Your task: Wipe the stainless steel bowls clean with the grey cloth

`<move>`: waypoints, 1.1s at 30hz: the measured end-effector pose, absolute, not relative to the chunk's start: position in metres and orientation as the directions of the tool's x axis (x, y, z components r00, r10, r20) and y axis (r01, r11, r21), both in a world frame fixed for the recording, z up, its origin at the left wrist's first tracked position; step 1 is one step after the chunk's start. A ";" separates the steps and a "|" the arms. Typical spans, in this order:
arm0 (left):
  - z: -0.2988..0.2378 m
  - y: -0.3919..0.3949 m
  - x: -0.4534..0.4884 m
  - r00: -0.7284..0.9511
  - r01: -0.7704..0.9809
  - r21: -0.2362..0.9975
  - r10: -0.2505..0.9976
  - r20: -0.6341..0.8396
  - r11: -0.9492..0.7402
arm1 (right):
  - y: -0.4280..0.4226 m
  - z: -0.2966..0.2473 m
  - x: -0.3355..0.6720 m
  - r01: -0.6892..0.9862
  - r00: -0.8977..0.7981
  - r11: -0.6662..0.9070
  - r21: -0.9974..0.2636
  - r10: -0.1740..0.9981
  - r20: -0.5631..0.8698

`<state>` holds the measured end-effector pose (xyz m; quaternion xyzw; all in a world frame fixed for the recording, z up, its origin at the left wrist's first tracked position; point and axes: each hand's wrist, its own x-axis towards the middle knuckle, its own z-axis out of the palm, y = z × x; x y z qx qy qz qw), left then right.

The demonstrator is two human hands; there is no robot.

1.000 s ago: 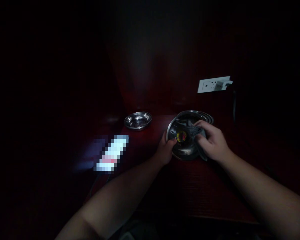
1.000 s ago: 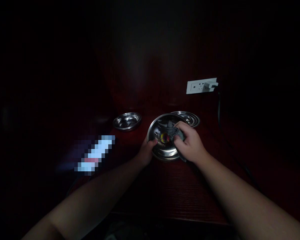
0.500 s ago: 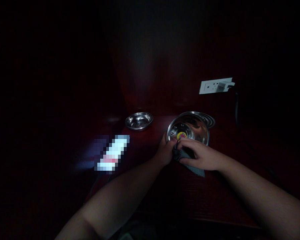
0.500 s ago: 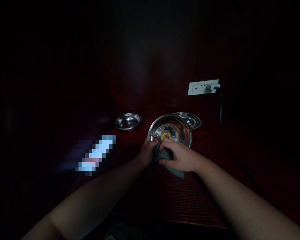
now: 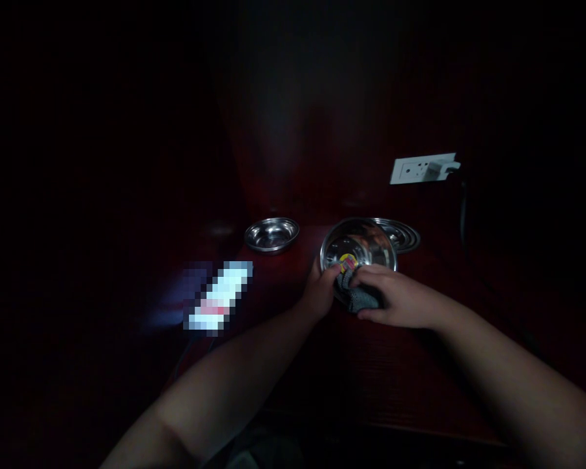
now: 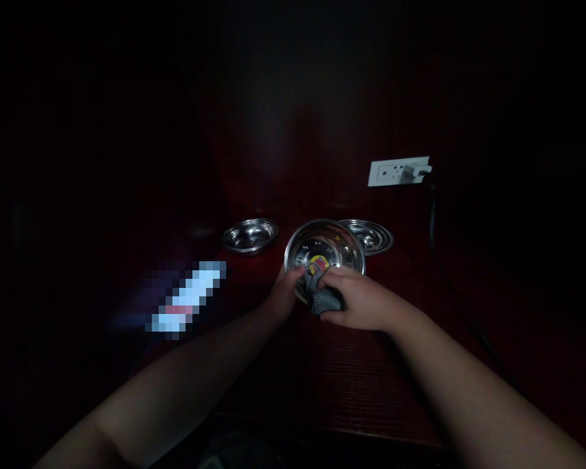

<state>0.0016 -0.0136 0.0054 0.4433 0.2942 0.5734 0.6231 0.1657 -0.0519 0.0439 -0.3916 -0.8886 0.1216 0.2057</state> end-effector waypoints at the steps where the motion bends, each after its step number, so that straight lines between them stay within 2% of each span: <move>1: 0.006 -0.014 0.001 0.161 -0.455 0.889 0.977 0.139 -0.051 | -0.053 0.045 0.164 0.631 -0.617 0.673 -0.385 0.737 0.277; 6: 0.005 -0.012 0.001 0.157 -0.442 0.895 0.977 0.142 -0.059 | -0.055 0.044 0.158 0.523 -0.635 0.700 -0.486 0.701 0.326; 9: 0.005 -0.011 0.002 0.148 -0.439 0.896 0.979 0.141 -0.062 | -0.053 0.042 0.156 0.517 -0.600 0.685 -0.513 0.718 0.354; 15: 0.002 -0.013 0.002 0.132 -0.430 0.902 0.987 0.094 -0.028 | -0.053 0.040 0.155 0.531 -0.598 0.671 -0.517 0.729 0.333; 24: -0.008 -0.008 0.002 0.159 -0.380 0.921 0.974 0.160 -0.089 | -0.052 0.034 0.158 0.574 -0.584 0.649 -0.500 0.752 0.305; 33: -0.005 -0.011 0.003 0.150 -0.384 0.915 0.970 0.191 -0.120 | -0.049 0.029 0.158 0.579 -0.574 0.662 -0.476 0.746 0.338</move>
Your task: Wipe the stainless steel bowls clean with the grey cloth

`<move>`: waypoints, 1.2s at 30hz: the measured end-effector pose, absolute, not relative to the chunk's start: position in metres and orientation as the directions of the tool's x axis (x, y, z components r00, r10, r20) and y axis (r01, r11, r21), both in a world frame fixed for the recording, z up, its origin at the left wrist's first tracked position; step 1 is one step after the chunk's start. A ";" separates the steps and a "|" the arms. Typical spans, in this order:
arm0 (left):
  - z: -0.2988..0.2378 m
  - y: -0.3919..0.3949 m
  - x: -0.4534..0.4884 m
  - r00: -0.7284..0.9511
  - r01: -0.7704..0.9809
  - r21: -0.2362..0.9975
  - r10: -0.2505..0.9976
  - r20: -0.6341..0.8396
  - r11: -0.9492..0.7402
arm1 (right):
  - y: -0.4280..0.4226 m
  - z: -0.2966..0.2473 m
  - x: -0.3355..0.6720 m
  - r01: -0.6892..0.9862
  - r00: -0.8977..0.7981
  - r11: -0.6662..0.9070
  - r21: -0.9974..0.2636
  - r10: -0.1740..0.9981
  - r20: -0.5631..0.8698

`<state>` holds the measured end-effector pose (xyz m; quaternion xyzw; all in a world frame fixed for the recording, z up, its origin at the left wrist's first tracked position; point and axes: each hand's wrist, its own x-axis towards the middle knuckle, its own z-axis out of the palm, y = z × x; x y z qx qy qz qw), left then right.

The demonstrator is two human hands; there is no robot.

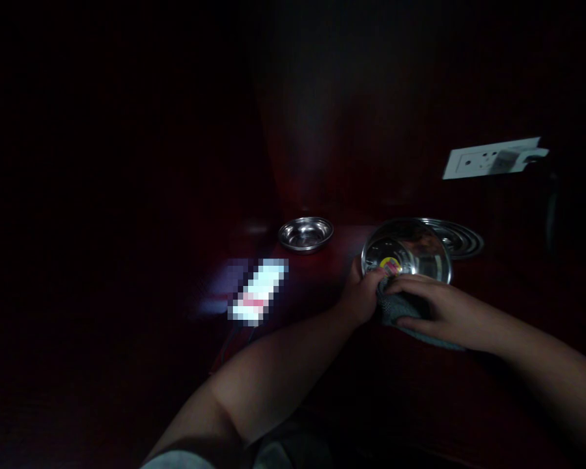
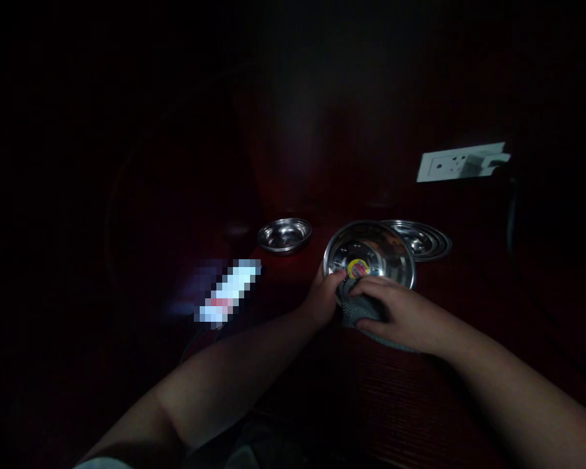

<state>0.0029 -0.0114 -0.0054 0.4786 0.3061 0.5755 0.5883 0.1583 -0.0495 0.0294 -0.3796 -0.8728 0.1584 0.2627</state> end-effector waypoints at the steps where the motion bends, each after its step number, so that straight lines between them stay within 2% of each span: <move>1: -0.005 -0.011 0.003 0.150 -0.385 0.914 0.969 0.199 -0.128 | -0.049 0.029 0.159 0.578 -0.571 0.664 -0.474 0.744 0.347; 14: 0.000 -0.013 0.004 0.088 -0.410 0.903 0.980 0.179 -0.128 | -0.047 0.029 0.162 0.599 -0.603 0.686 -0.413 0.726 0.331; 19: 0.012 -0.021 -0.001 0.018 -0.498 0.842 0.968 0.250 -0.208 | -0.050 0.037 0.159 0.588 -0.604 0.729 -0.351 0.684 0.409; 27: 0.022 -0.026 -0.008 -0.081 -0.495 0.822 0.957 0.279 -0.281 | -0.053 0.044 0.154 0.620 -0.605 0.753 -0.221 0.638 0.476; 36: 0.022 -0.019 -0.010 -0.158 -0.517 0.825 0.972 0.171 -0.229 | -0.053 0.042 0.158 0.709 -0.542 0.697 -0.108 0.637 0.548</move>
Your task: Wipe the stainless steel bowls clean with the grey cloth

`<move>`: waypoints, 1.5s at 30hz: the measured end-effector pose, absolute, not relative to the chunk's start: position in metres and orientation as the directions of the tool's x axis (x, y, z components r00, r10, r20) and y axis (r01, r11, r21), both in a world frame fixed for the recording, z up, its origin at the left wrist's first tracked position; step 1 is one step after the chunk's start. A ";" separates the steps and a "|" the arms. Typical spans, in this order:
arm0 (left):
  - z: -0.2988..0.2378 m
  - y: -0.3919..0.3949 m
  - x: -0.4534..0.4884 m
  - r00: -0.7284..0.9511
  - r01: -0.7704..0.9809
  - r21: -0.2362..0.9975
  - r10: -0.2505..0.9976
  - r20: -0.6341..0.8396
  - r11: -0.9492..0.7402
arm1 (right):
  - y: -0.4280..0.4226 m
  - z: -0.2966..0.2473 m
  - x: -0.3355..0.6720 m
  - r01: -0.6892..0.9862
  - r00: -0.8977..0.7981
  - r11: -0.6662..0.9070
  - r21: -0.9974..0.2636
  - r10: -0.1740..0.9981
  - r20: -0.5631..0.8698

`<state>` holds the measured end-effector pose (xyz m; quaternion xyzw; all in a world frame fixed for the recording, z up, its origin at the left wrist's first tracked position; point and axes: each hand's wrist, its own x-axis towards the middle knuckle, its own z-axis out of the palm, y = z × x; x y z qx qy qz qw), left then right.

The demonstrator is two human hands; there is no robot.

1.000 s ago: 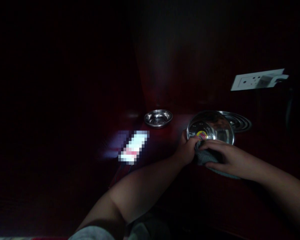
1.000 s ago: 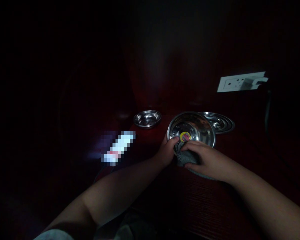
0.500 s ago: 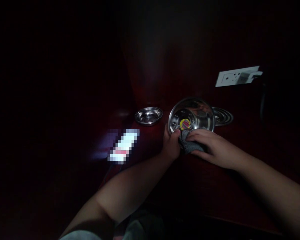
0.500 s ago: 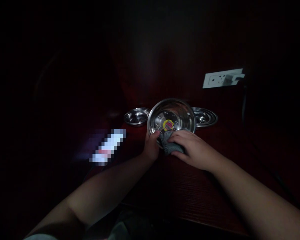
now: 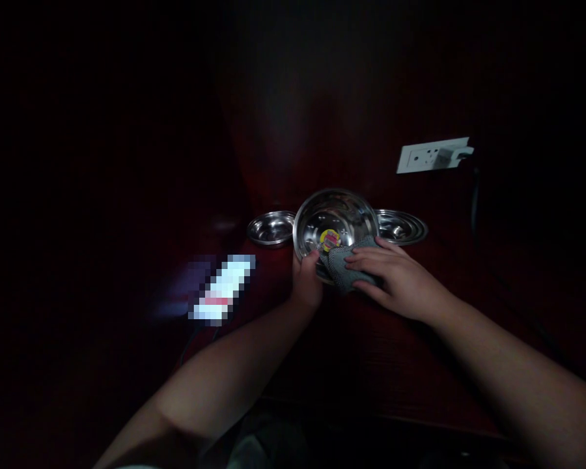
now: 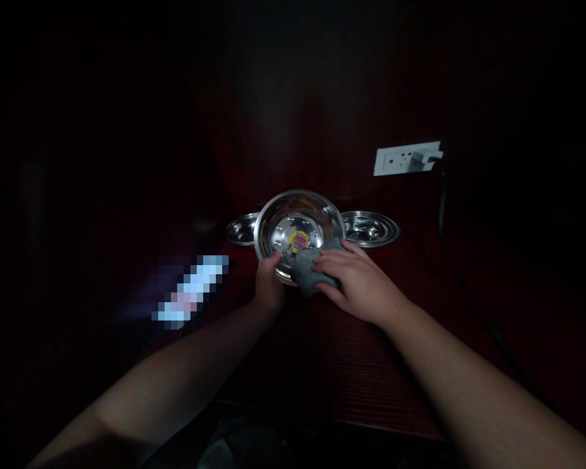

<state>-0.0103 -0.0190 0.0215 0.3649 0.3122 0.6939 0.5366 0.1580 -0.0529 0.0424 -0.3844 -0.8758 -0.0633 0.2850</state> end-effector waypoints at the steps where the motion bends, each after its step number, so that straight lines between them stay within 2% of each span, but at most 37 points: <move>1: 0.021 -0.019 -0.011 -0.157 -0.508 0.829 0.972 0.176 -0.232 | -0.052 0.042 0.159 0.729 -0.521 0.677 -0.104 0.647 0.557; 7: 0.020 -0.022 -0.012 -0.088 -0.506 0.825 0.966 0.241 -0.252 | -0.047 0.042 0.161 0.839 -0.319 0.530 -0.121 0.661 0.679; 11: 0.022 -0.023 -0.012 -0.085 -0.480 0.842 0.968 0.236 -0.248 | -0.047 0.048 0.165 0.859 -0.192 0.475 -0.191 0.644 0.740; 14: 0.023 -0.021 -0.012 -0.130 -0.430 0.876 0.975 0.182 -0.221 | -0.044 0.049 0.170 0.832 0.027 0.393 -0.391 0.676 0.737; 18: 0.020 -0.018 -0.013 -0.171 -0.414 0.885 0.973 0.153 -0.212 | -0.033 0.044 0.180 0.628 0.342 0.280 -0.726 0.739 0.581; 21: 0.018 -0.018 -0.013 -0.151 -0.432 0.881 0.978 0.141 -0.194 | -0.025 0.042 0.188 0.450 0.516 0.266 -0.852 0.701 0.492; 24: 0.018 -0.019 -0.014 -0.149 -0.437 0.879 0.979 0.139 -0.191 | -0.023 0.045 0.192 0.337 0.615 0.283 -0.898 0.656 0.438; 27: 0.020 -0.022 -0.014 -0.157 -0.431 0.881 0.978 0.139 -0.195 | -0.025 0.046 0.189 0.282 0.565 0.273 -0.920 0.728 0.389; 31: 0.023 -0.024 -0.014 -0.148 -0.421 0.890 0.981 0.123 -0.175 | -0.023 0.034 0.175 0.286 0.320 0.301 -0.910 0.865 0.386; 33: 0.022 -0.024 -0.013 -0.143 -0.430 0.887 0.983 0.116 -0.167 | -0.021 0.025 0.169 0.278 0.216 0.352 -0.893 0.883 0.416; 35: 0.021 -0.022 -0.013 -0.128 -0.444 0.882 0.985 0.114 -0.160 | -0.020 0.019 0.164 0.268 0.216 0.371 -0.889 0.876 0.431; 38: 0.019 -0.021 -0.013 -0.102 -0.442 0.882 0.986 0.133 -0.165 | -0.020 0.016 0.160 0.235 0.240 0.317 -0.919 0.897 0.371; 40: 0.019 -0.021 -0.013 -0.080 -0.441 0.882 0.986 0.147 -0.167 | -0.021 0.016 0.159 0.224 0.192 0.293 -0.930 0.922 0.336; 45: 0.023 -0.025 -0.011 -0.051 -0.459 0.877 0.990 0.134 -0.142 | -0.020 0.012 0.161 0.359 0.129 0.298 -0.884 0.923 0.363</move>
